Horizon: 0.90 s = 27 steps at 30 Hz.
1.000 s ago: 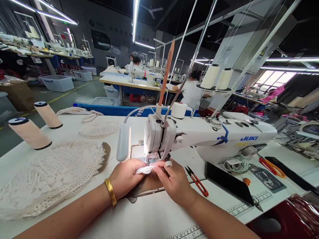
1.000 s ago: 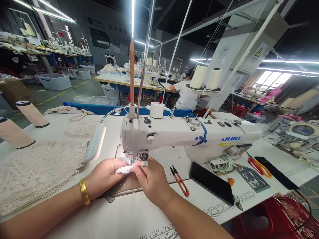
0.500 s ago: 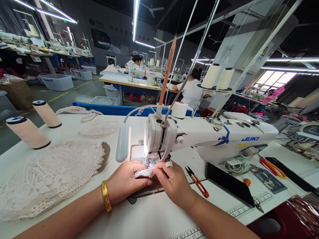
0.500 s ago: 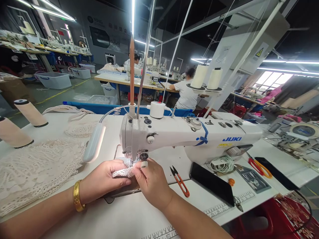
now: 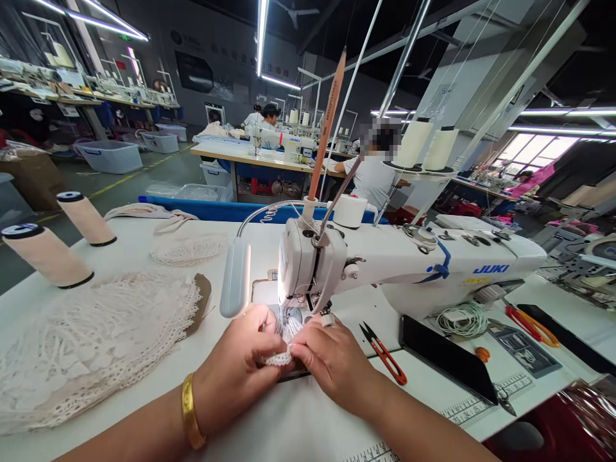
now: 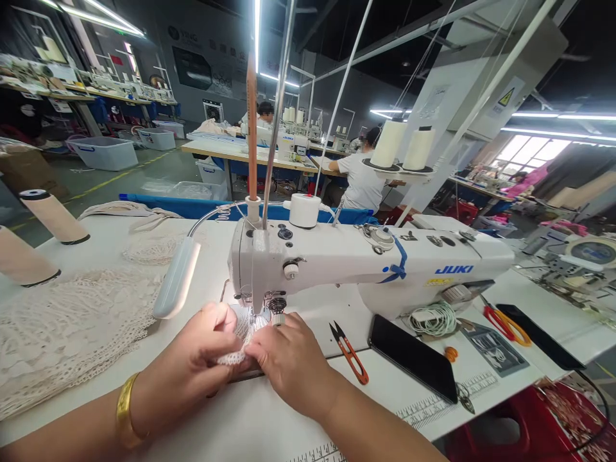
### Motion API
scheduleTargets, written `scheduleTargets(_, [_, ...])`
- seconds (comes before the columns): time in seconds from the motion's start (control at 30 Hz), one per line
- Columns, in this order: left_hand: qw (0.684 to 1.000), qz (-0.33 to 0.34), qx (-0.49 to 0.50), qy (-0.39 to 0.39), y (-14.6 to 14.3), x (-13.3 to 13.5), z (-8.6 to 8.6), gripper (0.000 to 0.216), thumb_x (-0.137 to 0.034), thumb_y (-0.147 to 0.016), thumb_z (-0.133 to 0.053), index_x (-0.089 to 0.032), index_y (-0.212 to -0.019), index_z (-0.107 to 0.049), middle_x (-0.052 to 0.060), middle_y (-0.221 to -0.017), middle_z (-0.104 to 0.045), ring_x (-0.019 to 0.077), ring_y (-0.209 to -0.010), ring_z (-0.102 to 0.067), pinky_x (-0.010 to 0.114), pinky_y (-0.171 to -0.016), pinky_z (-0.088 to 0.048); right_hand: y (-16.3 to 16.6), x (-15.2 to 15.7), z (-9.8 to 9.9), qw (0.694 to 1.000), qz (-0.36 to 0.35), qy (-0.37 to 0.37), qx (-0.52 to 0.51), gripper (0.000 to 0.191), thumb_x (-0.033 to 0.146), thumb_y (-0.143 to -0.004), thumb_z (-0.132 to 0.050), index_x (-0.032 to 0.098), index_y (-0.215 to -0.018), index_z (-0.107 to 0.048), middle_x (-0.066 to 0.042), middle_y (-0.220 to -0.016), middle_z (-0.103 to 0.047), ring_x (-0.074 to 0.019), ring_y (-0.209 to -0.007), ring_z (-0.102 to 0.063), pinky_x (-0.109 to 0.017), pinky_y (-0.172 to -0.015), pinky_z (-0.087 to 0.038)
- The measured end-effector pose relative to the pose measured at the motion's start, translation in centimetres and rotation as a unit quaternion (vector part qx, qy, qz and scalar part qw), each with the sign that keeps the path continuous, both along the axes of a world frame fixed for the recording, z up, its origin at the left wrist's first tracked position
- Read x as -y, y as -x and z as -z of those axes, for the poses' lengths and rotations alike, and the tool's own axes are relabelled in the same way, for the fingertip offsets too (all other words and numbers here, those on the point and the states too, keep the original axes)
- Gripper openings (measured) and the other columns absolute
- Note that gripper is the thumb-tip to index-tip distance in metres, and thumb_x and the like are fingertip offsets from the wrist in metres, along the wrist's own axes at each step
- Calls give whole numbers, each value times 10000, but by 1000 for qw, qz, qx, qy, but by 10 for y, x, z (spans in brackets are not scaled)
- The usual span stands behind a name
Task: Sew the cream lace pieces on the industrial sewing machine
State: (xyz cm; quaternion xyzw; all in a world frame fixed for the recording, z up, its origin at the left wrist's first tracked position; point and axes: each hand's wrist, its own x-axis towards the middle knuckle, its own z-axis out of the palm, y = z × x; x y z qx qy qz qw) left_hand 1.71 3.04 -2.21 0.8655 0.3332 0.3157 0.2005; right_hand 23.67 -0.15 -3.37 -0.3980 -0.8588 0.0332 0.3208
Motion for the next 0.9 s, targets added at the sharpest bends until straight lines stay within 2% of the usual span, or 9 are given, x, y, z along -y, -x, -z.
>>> scheduleTargets(0.03, [998,6,-7,-61,1,3,1,320,-258,-975,-606,-222,-685,-735,70,-907,-657,238,-889,-620,365,-765,-500,-1,1,-1,999,-20,-8,26,365,326,-1175,-381,224,-923,-625,2,-800,-711,-177,-759,-627,-327,-754,-417])
scheduleTargets(0.1, [991,37,-27,-126,2,10,3,311,-157,-1000,-557,-247,-771,-748,48,-983,-723,237,-940,-649,415,-869,-483,-4,3,-4,995,-48,-20,87,374,334,-1173,-404,216,-884,-610,0,-791,-689,-179,-773,-609,-323,-721,-381])
scheduleTargets(0.2, [984,87,-65,-139,3,17,5,312,-81,-1025,-509,-257,-885,-726,-29,-885,-761,180,-839,-689,451,-1018,-442,-6,5,-8,988,-49,-19,147,383,343,-1159,-464,214,-816,-576,9,-765,-651,-172,-740,-565,-321,-677,-338])
scheduleTargets(0.33, [982,85,-82,-146,5,20,7,333,-67,-1040,-463,-271,-962,-713,-55,-859,-773,161,-765,-703,472,-1113,-395,-8,6,-8,987,-49,-27,151,401,346,-1164,-448,212,-806,-569,15,-749,-629,-169,-723,-548,-328,-654,-318])
scheduleTargets(0.53, [983,70,-75,-155,4,17,7,358,-61,-1039,-453,-287,-989,-726,-42,-822,-779,164,-743,-705,449,-1062,-435,-8,1,-6,989,-40,-28,138,414,326,-1179,-384,214,-835,-585,7,-743,-648,-174,-711,-561,-333,-655,-323])
scheduleTargets(0.67, [981,63,-49,-178,0,12,7,347,-69,-1037,-462,-257,-884,-711,-27,-752,-746,157,-687,-672,391,-970,-474,-8,-3,-1,993,-37,-25,112,372,268,-1168,-392,208,-875,-612,4,-763,-674,-174,-701,-559,-327,-690,-342])
scheduleTargets(0.8, [978,64,-18,-199,-6,5,7,376,-35,-1036,-427,-224,-833,-683,-35,-732,-723,145,-641,-621,353,-834,-450,-9,-9,6,995,-16,-35,95,360,268,-1160,-401,209,-888,-629,-4,-758,-672,-197,-724,-545,-329,-733,-365])
scheduleTargets(0.9, [978,61,-29,-195,-7,-1,9,390,-60,-1057,-423,-207,-788,-664,-32,-717,-708,150,-639,-599,358,-799,-418,-10,-13,7,994,13,-48,102,368,293,-1153,-412,215,-871,-635,-17,-750,-656,-215,-716,-502,-328,-722,-381])
